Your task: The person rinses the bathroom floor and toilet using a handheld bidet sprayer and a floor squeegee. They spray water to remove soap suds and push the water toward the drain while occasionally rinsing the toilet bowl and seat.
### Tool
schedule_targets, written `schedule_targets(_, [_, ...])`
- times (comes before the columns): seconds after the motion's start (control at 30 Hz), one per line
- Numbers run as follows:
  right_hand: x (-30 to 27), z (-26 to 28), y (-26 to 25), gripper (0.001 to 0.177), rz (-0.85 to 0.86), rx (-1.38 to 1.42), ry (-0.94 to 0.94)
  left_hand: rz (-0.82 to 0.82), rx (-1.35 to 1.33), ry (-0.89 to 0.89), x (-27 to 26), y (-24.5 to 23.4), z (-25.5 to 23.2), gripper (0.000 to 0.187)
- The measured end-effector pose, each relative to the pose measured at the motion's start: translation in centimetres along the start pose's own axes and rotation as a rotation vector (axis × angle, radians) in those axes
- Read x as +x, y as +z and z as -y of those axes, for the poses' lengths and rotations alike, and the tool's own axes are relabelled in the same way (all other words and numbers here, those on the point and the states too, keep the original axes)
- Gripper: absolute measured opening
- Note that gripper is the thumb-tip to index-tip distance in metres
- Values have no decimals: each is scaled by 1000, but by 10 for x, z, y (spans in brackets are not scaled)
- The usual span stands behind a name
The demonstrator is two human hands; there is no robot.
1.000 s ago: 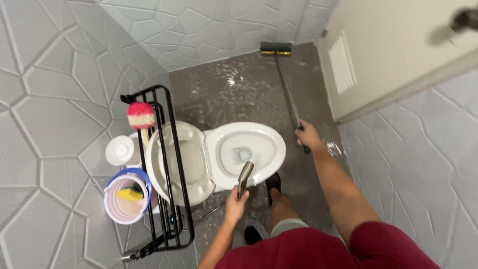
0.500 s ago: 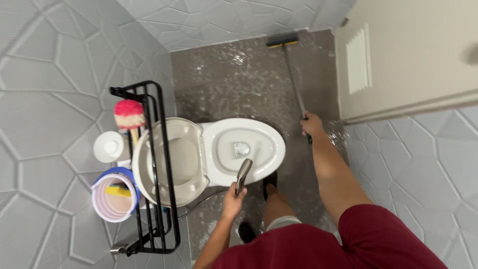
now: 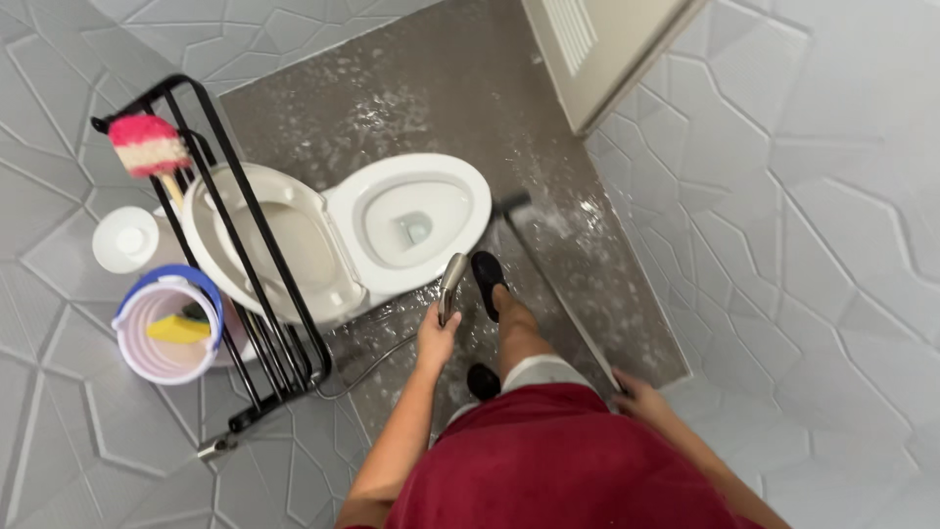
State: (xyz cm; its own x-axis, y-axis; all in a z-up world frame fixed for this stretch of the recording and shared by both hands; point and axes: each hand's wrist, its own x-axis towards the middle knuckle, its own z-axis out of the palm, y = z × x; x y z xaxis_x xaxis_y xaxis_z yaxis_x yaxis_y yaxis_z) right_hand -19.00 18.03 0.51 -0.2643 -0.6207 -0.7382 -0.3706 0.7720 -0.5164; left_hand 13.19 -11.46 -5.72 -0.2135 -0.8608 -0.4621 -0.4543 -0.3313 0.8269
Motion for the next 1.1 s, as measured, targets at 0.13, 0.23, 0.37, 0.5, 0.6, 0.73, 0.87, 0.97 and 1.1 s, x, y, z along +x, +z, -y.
schedule_targets(0.13, [-88,-34,8,66,58,530,206,48,49,-28,-40,7,-2,39])
schedule_targets(0.23, [-110,-38,-2,64,68,641,252,73,76,-7,-55,6,-7,35])
schedule_targets(0.37, [-72,-4,-8,64,-30,511,142,44,39,-46,-65,-4,-19,32])
schedule_targets(0.5, [7,53,-30,68,-11,481,71,-55,-18,20,-58,-17,-21,35])
schedule_targets(0.6, [90,106,-48,67,4,459,-148,-118,-46,-12,-47,-25,-21,39])
schedule_targets(0.73, [221,219,-69,63,19,387,-233,-190,-83,-48,-16,-35,-16,39])
schedule_targets(0.87, [368,353,-70,61,146,434,-393,-283,-189,-62,25,-35,-17,41])
schedule_targets(0.97, [466,448,-62,64,156,383,-359,-347,-69,-153,49,-38,-30,26])
schedule_targets(1.1, [551,515,-54,65,181,282,-261,-370,-98,-297,71,-28,-48,23])
